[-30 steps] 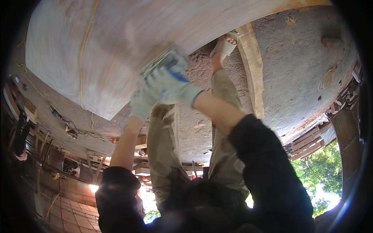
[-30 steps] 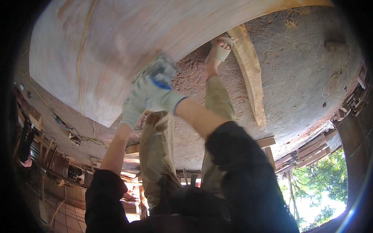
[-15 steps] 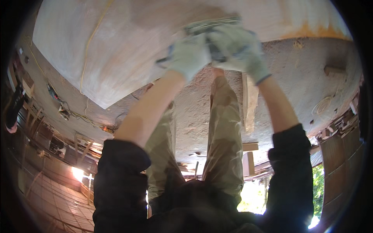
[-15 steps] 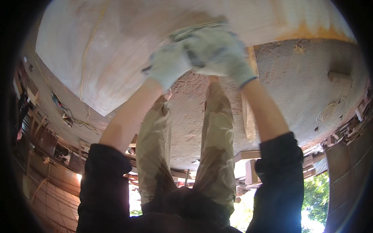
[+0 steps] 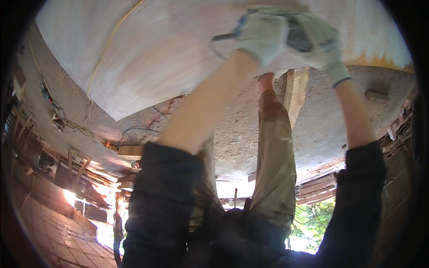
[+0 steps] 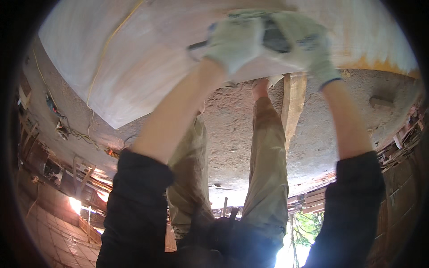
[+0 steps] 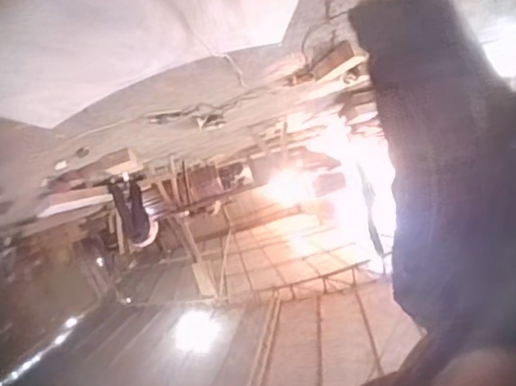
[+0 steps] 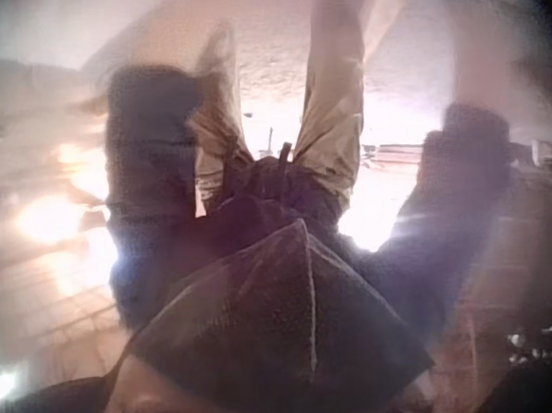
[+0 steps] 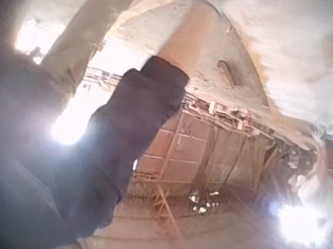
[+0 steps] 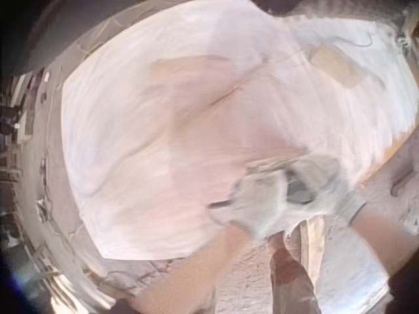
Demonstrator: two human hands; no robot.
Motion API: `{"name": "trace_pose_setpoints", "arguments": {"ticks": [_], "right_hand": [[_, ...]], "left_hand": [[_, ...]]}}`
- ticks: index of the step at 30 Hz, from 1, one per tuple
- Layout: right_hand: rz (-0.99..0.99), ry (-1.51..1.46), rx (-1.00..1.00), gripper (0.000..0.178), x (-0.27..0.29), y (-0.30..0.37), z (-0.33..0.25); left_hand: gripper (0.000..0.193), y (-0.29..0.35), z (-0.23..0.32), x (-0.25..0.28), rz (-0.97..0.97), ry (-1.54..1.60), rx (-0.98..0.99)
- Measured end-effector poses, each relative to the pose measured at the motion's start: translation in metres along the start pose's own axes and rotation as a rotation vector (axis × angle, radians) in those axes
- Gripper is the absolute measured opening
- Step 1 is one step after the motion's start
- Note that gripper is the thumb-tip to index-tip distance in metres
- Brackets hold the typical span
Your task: The person uses an electric orbital sander to smooth the surface of a large wooden panel. They move the sander across the panel in consistent strokes, covering different areas to even out the surface.
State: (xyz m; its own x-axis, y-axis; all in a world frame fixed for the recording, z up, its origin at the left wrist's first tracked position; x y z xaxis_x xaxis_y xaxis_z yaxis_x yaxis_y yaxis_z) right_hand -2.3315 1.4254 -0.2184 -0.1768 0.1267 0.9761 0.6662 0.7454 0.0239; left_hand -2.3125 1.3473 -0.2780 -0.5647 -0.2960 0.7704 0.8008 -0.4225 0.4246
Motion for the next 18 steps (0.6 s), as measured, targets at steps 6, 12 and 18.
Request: {"name": "trace_pose_setpoints", "arguments": {"ticks": [6, 12, 18], "right_hand": [[-0.221, -0.288, -0.087, 0.042, -0.07, -0.113, -0.225], [-0.063, -0.287, 0.215, 0.022, -0.086, -0.194, -0.408], [-0.332, -0.37, 0.232, 0.015, -0.124, -0.217, -0.415]], "left_hand": [[0.059, 0.189, -0.2, -0.008, -0.251, -0.184, 0.234], [0.042, 0.35, -0.337, -0.004, -0.167, -0.252, 0.428], [0.036, 0.371, -0.346, -0.012, 0.101, -0.171, 0.48]]}}
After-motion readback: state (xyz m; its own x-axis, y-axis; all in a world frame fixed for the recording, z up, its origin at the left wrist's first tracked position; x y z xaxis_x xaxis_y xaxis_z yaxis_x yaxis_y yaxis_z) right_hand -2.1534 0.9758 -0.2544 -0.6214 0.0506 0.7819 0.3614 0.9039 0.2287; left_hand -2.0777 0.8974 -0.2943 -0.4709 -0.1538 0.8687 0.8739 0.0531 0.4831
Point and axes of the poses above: each hand's wrist, its own y-axis away from the middle knuckle, its own x-axis out of the back of the hand, z = x × y, the point moved 10 cm from there along -y, towards the middle knuckle, and after that the axes turned 3 degrees about -z, right-handed, at the moved point
